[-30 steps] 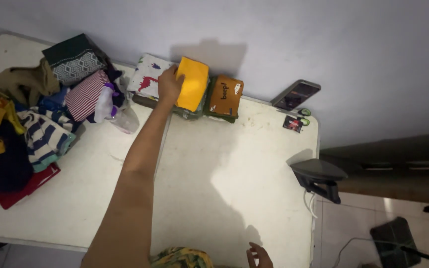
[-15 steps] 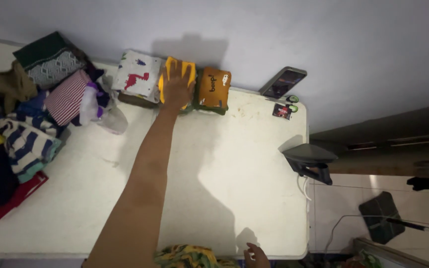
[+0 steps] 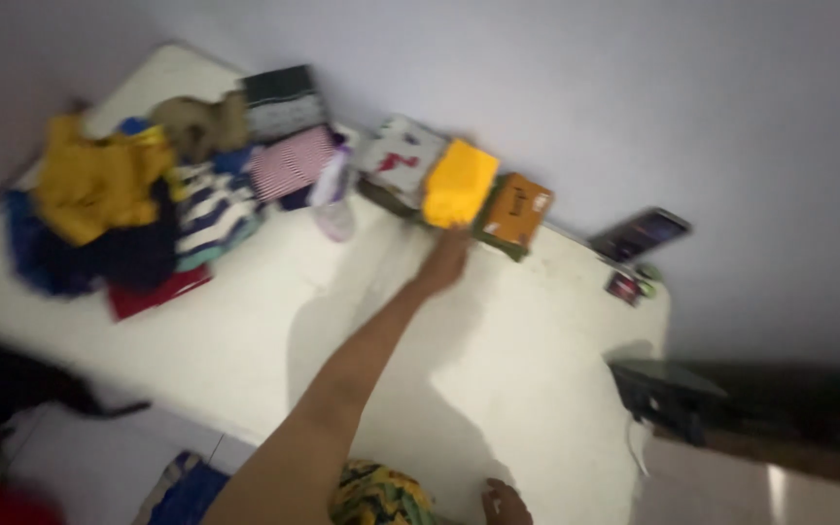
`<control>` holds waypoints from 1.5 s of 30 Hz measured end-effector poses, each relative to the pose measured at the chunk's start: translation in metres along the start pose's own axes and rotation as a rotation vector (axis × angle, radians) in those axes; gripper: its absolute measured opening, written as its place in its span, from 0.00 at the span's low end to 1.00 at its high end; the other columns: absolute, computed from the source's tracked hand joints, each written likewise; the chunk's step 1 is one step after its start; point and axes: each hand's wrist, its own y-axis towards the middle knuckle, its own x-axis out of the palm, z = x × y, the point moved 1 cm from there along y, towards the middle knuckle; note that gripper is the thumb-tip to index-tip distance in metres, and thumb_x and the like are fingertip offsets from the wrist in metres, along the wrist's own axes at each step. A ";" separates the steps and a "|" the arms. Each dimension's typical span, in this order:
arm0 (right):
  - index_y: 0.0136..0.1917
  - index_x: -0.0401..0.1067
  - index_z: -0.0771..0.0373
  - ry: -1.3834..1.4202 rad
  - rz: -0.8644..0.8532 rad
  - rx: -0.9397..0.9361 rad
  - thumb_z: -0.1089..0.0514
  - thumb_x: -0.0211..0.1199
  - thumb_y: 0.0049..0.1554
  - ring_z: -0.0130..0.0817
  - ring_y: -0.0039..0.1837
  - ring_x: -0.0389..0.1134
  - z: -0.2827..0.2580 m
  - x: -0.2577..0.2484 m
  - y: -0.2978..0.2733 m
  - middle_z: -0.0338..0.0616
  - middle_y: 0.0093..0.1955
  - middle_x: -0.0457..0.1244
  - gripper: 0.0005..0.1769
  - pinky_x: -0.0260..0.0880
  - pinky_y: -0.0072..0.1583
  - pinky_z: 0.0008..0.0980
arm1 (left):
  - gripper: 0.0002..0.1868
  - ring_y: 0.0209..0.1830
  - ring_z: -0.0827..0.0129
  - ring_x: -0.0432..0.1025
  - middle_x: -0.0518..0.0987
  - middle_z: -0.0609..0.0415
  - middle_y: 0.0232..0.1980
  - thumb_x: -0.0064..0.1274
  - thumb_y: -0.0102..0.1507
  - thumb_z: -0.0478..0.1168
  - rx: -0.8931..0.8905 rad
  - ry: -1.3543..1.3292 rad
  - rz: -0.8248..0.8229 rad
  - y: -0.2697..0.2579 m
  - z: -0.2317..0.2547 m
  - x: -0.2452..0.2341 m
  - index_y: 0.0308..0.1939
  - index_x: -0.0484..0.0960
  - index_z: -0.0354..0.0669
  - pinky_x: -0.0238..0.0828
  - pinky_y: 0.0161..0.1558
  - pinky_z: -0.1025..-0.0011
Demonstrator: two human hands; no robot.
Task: Ironing and folding several pieces of children's clothing on a table.
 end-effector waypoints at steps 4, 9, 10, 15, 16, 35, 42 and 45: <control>0.69 0.70 0.50 -0.151 -0.062 -0.068 0.47 0.59 0.63 0.34 0.65 0.70 -0.013 -0.015 0.038 0.39 0.61 0.71 0.22 0.67 0.71 0.37 | 0.13 0.78 0.41 0.56 0.70 0.41 0.72 0.45 0.69 0.34 -0.238 -0.074 -0.155 -0.111 0.054 -0.070 0.55 0.82 0.46 0.41 0.76 0.44; 0.72 0.68 0.50 -0.155 -0.073 -0.114 0.45 0.56 0.64 0.36 0.62 0.74 -0.059 -0.041 0.042 0.43 0.64 0.69 0.25 0.74 0.67 0.36 | 0.12 0.61 0.56 0.72 0.79 0.48 0.58 0.41 0.72 0.33 -0.773 -0.346 -0.127 -0.183 0.111 -0.197 0.53 0.81 0.44 0.64 0.68 0.60; 0.72 0.68 0.50 -0.171 -0.079 -0.132 0.45 0.56 0.64 0.36 0.62 0.74 -0.070 -0.044 0.041 0.43 0.64 0.69 0.25 0.74 0.67 0.36 | 0.12 0.61 0.56 0.72 0.79 0.48 0.58 0.41 0.72 0.33 -0.785 -0.338 -0.106 -0.193 0.103 -0.208 0.53 0.81 0.44 0.64 0.68 0.60; 0.71 0.68 0.50 -0.278 -0.065 -0.272 0.44 0.55 0.65 0.36 0.61 0.73 -0.121 -0.063 0.031 0.39 0.62 0.69 0.23 0.73 0.65 0.35 | 0.10 0.50 0.53 0.77 0.82 0.44 0.47 0.46 0.67 0.29 -0.599 0.020 0.420 -0.215 0.060 -0.267 0.46 0.83 0.37 0.73 0.55 0.63; 0.71 0.68 0.50 -0.285 -0.065 -0.279 0.44 0.55 0.65 0.36 0.61 0.73 -0.126 -0.065 0.027 0.39 0.62 0.69 0.23 0.73 0.65 0.35 | 0.10 0.50 0.53 0.77 0.82 0.44 0.47 0.46 0.67 0.29 -0.602 0.024 0.429 -0.208 0.054 -0.283 0.46 0.83 0.37 0.73 0.55 0.63; 0.71 0.69 0.52 -0.226 -0.080 -0.200 0.48 0.56 0.64 0.39 0.59 0.76 -0.066 -0.042 0.074 0.47 0.61 0.70 0.23 0.76 0.64 0.37 | 0.28 0.62 0.38 0.66 0.68 0.35 0.66 0.52 0.63 0.37 -0.982 0.755 0.546 -0.150 -0.109 -0.533 0.69 0.70 0.47 0.66 0.55 0.43; 0.68 0.71 0.51 -0.219 0.016 -0.348 0.49 0.55 0.63 0.42 0.61 0.74 -0.061 -0.039 0.084 0.49 0.61 0.70 0.21 0.75 0.64 0.38 | 0.14 0.61 0.43 0.69 0.72 0.40 0.60 0.51 0.65 0.41 -1.004 0.816 0.502 -0.139 -0.080 -0.549 0.55 0.79 0.50 0.68 0.54 0.46; 0.69 0.71 0.54 -0.161 0.020 -0.339 0.49 0.57 0.63 0.44 0.64 0.72 -0.052 -0.049 0.098 0.51 0.63 0.69 0.22 0.73 0.65 0.40 | 0.12 0.58 0.43 0.70 0.74 0.38 0.58 0.50 0.67 0.42 -0.735 0.849 0.649 -0.126 -0.065 -0.549 0.52 0.79 0.42 0.69 0.54 0.49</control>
